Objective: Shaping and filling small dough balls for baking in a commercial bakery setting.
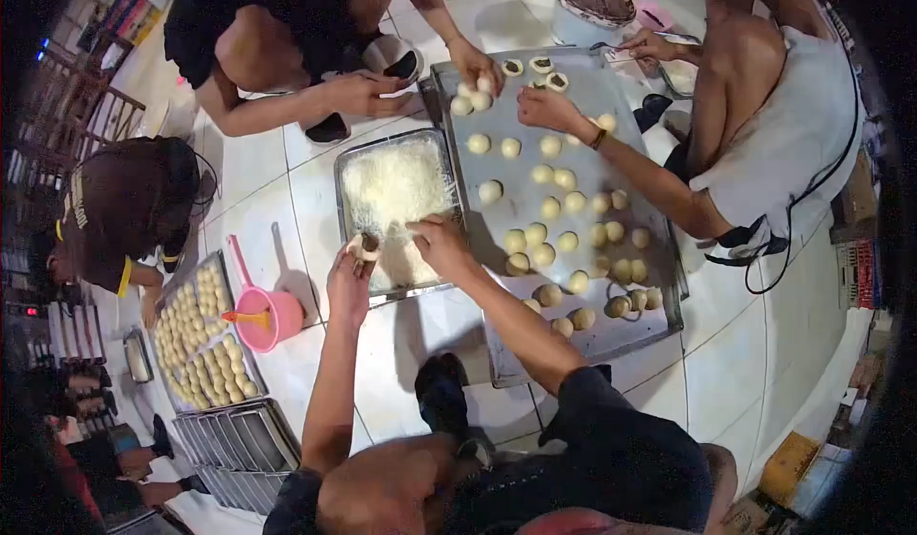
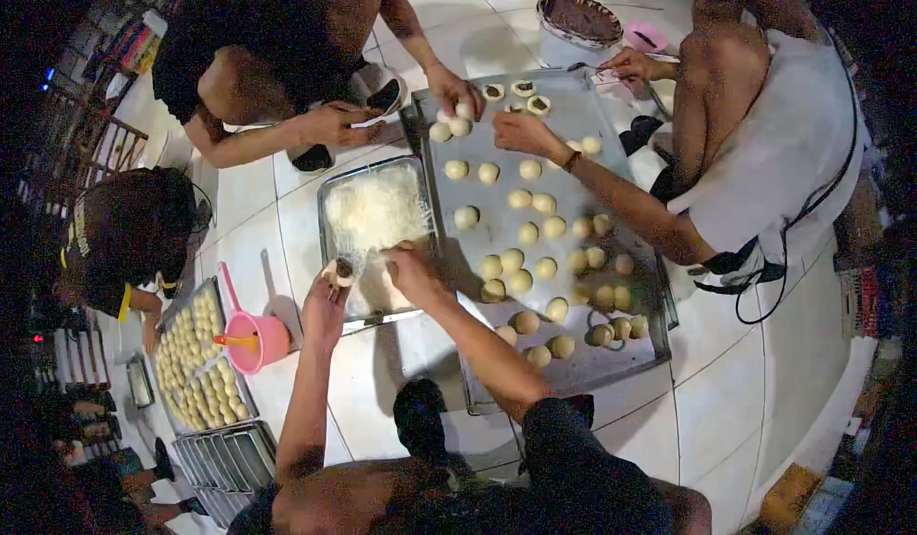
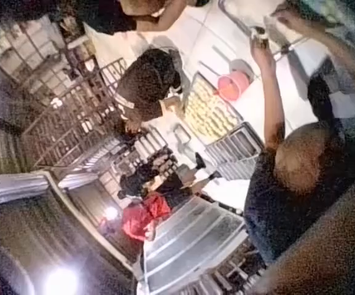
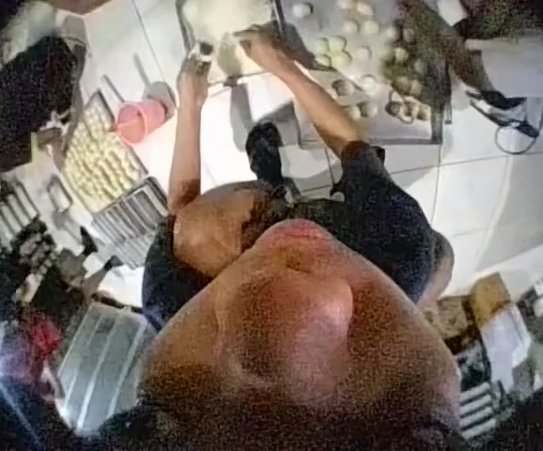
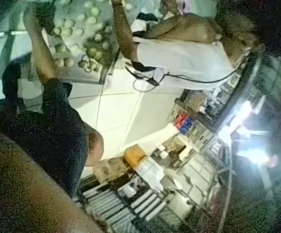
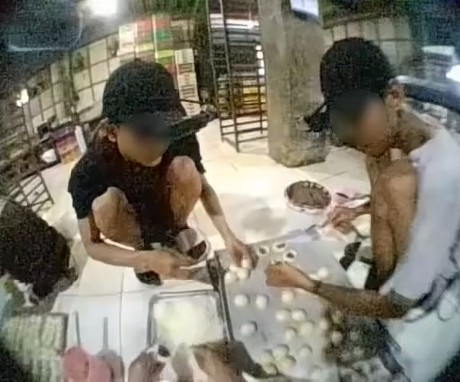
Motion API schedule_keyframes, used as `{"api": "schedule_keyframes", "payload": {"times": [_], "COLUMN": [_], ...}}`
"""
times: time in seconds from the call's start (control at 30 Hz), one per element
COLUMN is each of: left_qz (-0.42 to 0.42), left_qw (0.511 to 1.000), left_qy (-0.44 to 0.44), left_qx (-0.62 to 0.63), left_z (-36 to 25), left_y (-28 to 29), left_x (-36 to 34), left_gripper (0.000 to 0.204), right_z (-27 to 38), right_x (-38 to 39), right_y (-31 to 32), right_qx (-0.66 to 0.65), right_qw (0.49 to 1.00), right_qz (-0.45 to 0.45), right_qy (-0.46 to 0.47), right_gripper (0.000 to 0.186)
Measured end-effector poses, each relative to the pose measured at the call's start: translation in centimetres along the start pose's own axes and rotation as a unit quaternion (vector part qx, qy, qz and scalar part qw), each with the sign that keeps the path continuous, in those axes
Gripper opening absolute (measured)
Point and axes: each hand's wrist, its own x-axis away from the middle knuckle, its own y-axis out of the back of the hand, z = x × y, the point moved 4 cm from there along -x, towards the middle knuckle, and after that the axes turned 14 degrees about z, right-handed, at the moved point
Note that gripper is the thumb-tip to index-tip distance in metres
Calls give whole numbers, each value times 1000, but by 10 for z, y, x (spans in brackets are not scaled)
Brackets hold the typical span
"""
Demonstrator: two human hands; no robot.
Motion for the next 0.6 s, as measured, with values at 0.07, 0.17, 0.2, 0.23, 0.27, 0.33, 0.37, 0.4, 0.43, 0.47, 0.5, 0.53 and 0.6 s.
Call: {"api": "schedule_keyframes", "payload": {"times": [0.07,0.17,0.2,0.23,0.27,0.33,0.37,0.4,0.43,0.47,0.5,0.53,0.6], "left_qz": [-10,-2,2,6,0,2,-2,-5,-4,-2,-2,2,10], "left_qw": [1000,1000,1000,1000,1000,1000,999,999,999,999,999,998,998], "left_qy": [8,15,18,12,11,9,6,2,0,-2,-2,1,7], "left_qx": [-17,-21,-11,1,13,29,34,38,43,48,51,55,61], "left_z": [-4,8,7,3,2,8,9,10,12,13,15,17,19], "left_y": [-3,-20,-18,-18,-18,-23,-22,-20,-21,-22,-24,-26,-26], "left_x": [6,-14,-13,-12,-7,-11,-12,-11,-13,-14,-15,-16,-18], "left_gripper": [44,40,38,37,37,37,36,35,34,34,34,33,32], "right_z": [1,-43,-34,-20,-10,4,15,26,33,37,37,38,41], "right_x": [0,-14,-13,-14,-15,-19,-22,-26,-27,-29,-29,-30,-32], "right_y": [-1,4,7,17,19,30,30,32,34,33,31,31,25], "right_qx": [-51,-201,-259,-296,-321,-339,-289,-239,-186,-132,-130,-116,-89], "right_qw": [999,978,964,950,942,933,947,958,968,974,974,983,995], "right_qz": [-14,1,-7,6,63,113,130,145,156,167,168,129,49], "right_qy": [10,-53,-66,-100,-72,-43,-52,-59,-68,-76,-77,-53,-2], "right_gripper": [26,28,29,29,29,28,27,27,26,25,25,24,21]}}
